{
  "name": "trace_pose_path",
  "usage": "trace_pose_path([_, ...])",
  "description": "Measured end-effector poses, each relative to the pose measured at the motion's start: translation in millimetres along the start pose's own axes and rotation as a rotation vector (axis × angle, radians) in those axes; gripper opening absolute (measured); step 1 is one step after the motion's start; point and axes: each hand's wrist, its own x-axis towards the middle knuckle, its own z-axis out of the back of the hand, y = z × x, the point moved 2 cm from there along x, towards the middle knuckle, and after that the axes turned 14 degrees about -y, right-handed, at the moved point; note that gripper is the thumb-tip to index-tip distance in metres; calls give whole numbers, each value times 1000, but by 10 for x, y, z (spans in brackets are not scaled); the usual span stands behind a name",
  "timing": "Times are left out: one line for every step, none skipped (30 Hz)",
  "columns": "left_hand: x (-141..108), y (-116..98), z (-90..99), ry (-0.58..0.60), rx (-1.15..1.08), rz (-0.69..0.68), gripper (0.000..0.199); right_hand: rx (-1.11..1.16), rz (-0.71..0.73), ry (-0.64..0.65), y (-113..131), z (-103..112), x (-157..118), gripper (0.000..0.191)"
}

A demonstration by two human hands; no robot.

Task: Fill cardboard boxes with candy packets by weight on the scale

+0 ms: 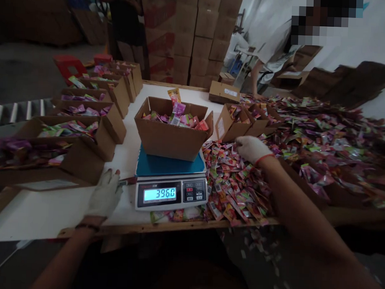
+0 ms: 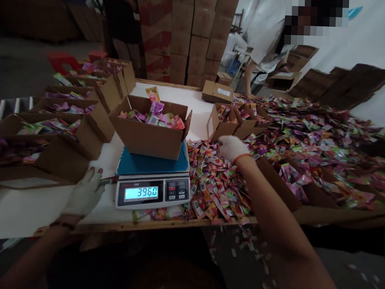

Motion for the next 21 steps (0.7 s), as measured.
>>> trace_pose_path([114, -53, -4, 38, 5, -35, 63, 17, 25, -73, 17, 212, 80, 26])
trace_pose_path([202, -97, -9, 75, 10, -61, 59, 37, 49, -155, 65, 425, 142, 24])
trace_pose_path([261, -130, -12, 103, 16, -72, 54, 62, 78, -242, 145, 633, 186, 22])
trace_pose_path([289, -152, -13, 125, 22, -68, 48, 91, 113, -331, 258, 828, 217, 22])
trace_pose_path([289, -163, -10, 134, 24, -50, 43, 127, 158, -413, 400, 1006, 237, 22])
trace_pose_path([264, -165, -2, 129, 20, -22, 40, 172, 214, -480, 565, 1162, 253, 22])
trace_pose_path([219, -158, 8, 124, 11, 11, 38, 219, 280, -523, 746, 1290, 269, 21])
trace_pose_path([162, -142, 21, 119, -1, 48, 36, 265, 348, -539, 930, 1389, 289, 20])
trace_pose_path([100, -118, 37, 115, -16, 87, 35, 303, 407, -531, 1105, 1460, 314, 20])
trace_pose_path([40, -88, 57, 116, -32, 124, 34, 333, 459, -502, 1260, 1502, 344, 21])
trace_pose_path([-12, -52, 86, 121, -49, 164, 34, 356, 500, -465, 1383, 1519, 374, 24])
trace_pose_path([-51, -14, 128, 129, -69, 208, 35, 377, 524, -440, 1462, 1512, 402, 30])
trace_pose_path([-74, 21, 190, 137, -88, 255, 36, 402, 528, -435, 1491, 1481, 423, 37])
trace_pose_path([-81, 47, 277, 143, -98, 305, 38, 432, 512, -449, 1466, 1422, 437, 42])
trace_pose_path([-69, 56, 398, 125, -107, 349, 38, 460, 478, -475, 1391, 1332, 440, 45])
trace_pose_path([-38, 38, 557, 75, -115, 383, 38, 479, 428, -505, 1274, 1207, 432, 44])
trace_pose_path([8, -14, 752, 13, -108, 404, 38, 480, 366, -519, 1126, 1044, 410, 42])
trace_pose_path([73, -111, 989, -120, -123, 388, 38, 449, 301, -483, 963, 839, 374, 39])
trace_pose_path([148, -253, 1247, -232, -129, 360, 42, 391, 239, -399, 797, 602, 318, 36])
trace_pose_path([237, -441, 1514, -318, -120, 299, 50, 321, 185, -282, 637, 344, 240, 32])
trace_pose_path([337, -673, 1791, -443, -131, 198, 57, 245, 143, -142, 492, 80, 137, 27])
